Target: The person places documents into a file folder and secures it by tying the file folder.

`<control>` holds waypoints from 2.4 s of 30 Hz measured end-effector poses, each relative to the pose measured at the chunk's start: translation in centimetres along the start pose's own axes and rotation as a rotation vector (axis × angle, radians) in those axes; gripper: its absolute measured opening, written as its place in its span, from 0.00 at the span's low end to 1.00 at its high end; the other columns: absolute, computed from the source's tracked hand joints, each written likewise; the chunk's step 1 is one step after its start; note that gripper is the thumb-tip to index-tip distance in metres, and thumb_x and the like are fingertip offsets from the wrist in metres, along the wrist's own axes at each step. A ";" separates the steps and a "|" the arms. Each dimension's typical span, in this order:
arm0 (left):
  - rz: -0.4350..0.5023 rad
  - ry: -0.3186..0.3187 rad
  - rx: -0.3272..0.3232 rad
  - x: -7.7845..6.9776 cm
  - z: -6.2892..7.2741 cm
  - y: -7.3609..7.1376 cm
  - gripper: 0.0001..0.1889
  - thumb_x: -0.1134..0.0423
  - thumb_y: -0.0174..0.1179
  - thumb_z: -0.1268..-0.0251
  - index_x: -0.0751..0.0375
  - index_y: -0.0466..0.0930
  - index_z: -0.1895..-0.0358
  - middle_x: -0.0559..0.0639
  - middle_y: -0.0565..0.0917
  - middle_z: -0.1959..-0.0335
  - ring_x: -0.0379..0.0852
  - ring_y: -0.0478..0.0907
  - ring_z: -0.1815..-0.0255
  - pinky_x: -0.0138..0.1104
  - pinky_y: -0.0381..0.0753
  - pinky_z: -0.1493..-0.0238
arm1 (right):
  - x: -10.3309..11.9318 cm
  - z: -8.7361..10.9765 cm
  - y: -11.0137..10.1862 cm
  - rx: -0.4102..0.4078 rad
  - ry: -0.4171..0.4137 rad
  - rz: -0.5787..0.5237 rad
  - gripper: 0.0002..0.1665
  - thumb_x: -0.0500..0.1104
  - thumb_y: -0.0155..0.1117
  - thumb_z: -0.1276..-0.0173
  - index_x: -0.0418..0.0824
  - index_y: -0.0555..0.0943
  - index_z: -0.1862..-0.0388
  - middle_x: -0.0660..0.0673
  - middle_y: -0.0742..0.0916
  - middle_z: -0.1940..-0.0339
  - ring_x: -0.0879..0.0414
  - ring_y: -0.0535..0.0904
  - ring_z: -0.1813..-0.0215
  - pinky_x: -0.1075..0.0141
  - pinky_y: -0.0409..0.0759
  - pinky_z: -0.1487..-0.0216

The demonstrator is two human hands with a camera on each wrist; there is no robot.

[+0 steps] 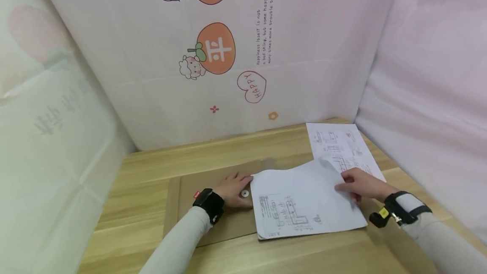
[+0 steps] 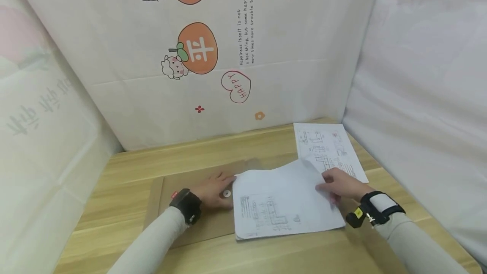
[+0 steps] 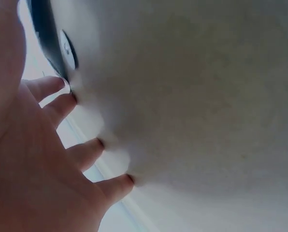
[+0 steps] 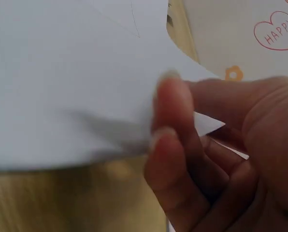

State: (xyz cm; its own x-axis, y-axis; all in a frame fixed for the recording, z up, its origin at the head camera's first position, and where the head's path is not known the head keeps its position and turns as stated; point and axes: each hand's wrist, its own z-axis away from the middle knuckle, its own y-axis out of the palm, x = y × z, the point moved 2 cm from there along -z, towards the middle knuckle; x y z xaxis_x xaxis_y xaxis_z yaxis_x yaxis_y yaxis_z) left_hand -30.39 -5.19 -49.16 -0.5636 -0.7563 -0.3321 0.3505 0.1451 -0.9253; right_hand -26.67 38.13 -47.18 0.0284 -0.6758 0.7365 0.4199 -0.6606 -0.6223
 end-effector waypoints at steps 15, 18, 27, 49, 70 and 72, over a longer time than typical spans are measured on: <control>0.050 -0.045 0.021 -0.1 -0.1 -0.4 0.39 0.41 0.52 0.22 0.59 0.55 0.18 0.58 0.59 0.19 0.61 0.50 0.17 0.59 0.50 0.22 | -1.1 0.3 2.1 0.039 0.005 -0.271 0.20 0.44 0.64 0.24 0.30 0.68 0.63 0.40 0.83 0.77 0.51 0.82 0.78 0.61 0.82 0.76; 0.012 -0.054 0.021 -0.2 0.3 -0.5 0.49 0.35 0.64 0.35 0.55 0.56 0.18 0.55 0.56 0.17 0.62 0.47 0.17 0.60 0.50 0.22 | -0.6 -0.2 2.7 0.072 0.034 -0.269 0.21 0.47 0.63 0.24 0.29 0.70 0.57 0.37 0.86 0.75 0.51 0.82 0.77 0.62 0.82 0.75; -0.051 -0.046 0.025 -0.4 0.7 -0.4 0.55 0.32 0.71 0.46 0.51 0.56 0.18 0.52 0.54 0.16 0.61 0.47 0.17 0.59 0.51 0.22 | -0.5 -1.3 1.1 -0.148 0.193 -0.298 0.29 0.56 0.45 0.15 0.29 0.75 0.50 0.40 0.85 0.73 0.49 0.84 0.75 0.61 0.80 0.76; -0.039 -0.024 0.012 0.4 0.2 0.1 0.54 0.34 0.71 0.44 0.53 0.56 0.18 0.54 0.54 0.16 0.63 0.48 0.17 0.61 0.51 0.23 | -0.1 0.4 3.6 0.156 0.024 -0.339 0.22 0.46 0.62 0.23 0.28 0.77 0.44 0.43 0.85 0.80 0.60 0.73 0.84 0.70 0.72 0.81; -0.122 0.247 -0.064 -3.6 -1.4 -0.3 0.25 0.56 0.71 0.42 0.51 0.82 0.39 0.49 0.79 0.34 0.53 0.73 0.33 0.42 0.70 0.31 | -1.7 5.5 -3.7 -0.114 0.001 -0.127 0.21 0.45 0.61 0.22 0.24 0.79 0.52 0.39 0.86 0.77 0.53 0.83 0.76 0.60 0.84 0.73; -0.130 0.310 -0.048 -4.6 -1.9 -0.1 0.22 0.63 0.71 0.45 0.51 0.84 0.44 0.46 0.81 0.41 0.45 0.76 0.40 0.35 0.73 0.36 | -1.5 5.7 -4.0 -0.132 0.008 -0.117 0.22 0.46 0.61 0.22 0.25 0.80 0.49 0.39 0.86 0.76 0.53 0.83 0.76 0.61 0.83 0.73</control>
State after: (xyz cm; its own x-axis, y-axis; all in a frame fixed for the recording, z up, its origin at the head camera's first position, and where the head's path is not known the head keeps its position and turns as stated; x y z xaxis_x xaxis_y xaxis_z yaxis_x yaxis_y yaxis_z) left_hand -29.23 -0.48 -47.88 -0.8043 -0.5419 -0.2438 0.2293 0.0955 -0.9687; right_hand -23.25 43.60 -44.32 -0.0211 -0.5937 0.8044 0.2967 -0.7721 -0.5620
